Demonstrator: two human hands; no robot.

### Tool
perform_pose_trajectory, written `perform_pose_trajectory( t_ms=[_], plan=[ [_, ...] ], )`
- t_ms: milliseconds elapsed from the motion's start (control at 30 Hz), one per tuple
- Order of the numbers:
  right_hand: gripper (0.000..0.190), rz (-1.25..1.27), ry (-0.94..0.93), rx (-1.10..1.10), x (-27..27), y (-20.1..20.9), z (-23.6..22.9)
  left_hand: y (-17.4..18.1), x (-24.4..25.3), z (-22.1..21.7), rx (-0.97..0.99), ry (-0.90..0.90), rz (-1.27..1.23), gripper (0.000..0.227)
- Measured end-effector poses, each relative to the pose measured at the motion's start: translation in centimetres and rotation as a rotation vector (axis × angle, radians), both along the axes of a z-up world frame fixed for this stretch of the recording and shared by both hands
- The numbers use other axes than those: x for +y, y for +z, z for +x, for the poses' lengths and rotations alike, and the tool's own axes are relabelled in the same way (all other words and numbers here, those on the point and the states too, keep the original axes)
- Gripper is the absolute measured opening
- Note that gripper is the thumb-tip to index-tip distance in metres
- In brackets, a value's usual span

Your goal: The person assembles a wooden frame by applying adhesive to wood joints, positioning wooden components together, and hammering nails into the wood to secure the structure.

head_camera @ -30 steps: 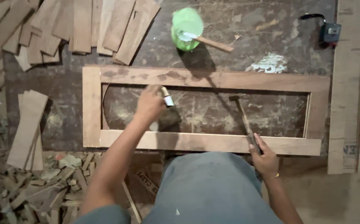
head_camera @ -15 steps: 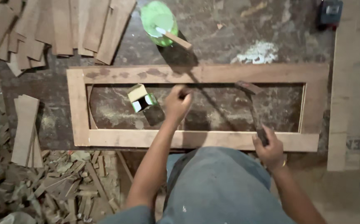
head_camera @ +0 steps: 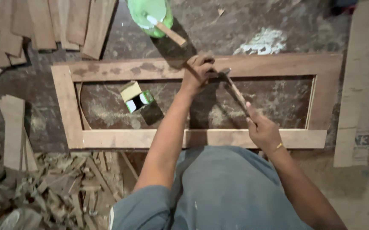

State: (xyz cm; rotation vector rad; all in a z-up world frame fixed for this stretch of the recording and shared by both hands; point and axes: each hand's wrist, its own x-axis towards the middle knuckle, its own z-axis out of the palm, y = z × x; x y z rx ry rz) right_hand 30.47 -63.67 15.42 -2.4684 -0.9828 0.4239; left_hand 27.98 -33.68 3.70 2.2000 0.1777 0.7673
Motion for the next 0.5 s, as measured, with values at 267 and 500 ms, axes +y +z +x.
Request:
perform_pose_trajectory(
  t_ms=[267,500],
  plan=[
    [0.071,-0.042,0.105,-0.101,2.1,0.3,1.0,0.2,0.0,-0.2,0.032,0.031,-0.037,0.018],
    [0.067,0.071,0.115,-0.164,2.1,0.1,0.9,-0.8,0.0,-0.3,0.041,0.028,0.007,0.021]
  ],
)
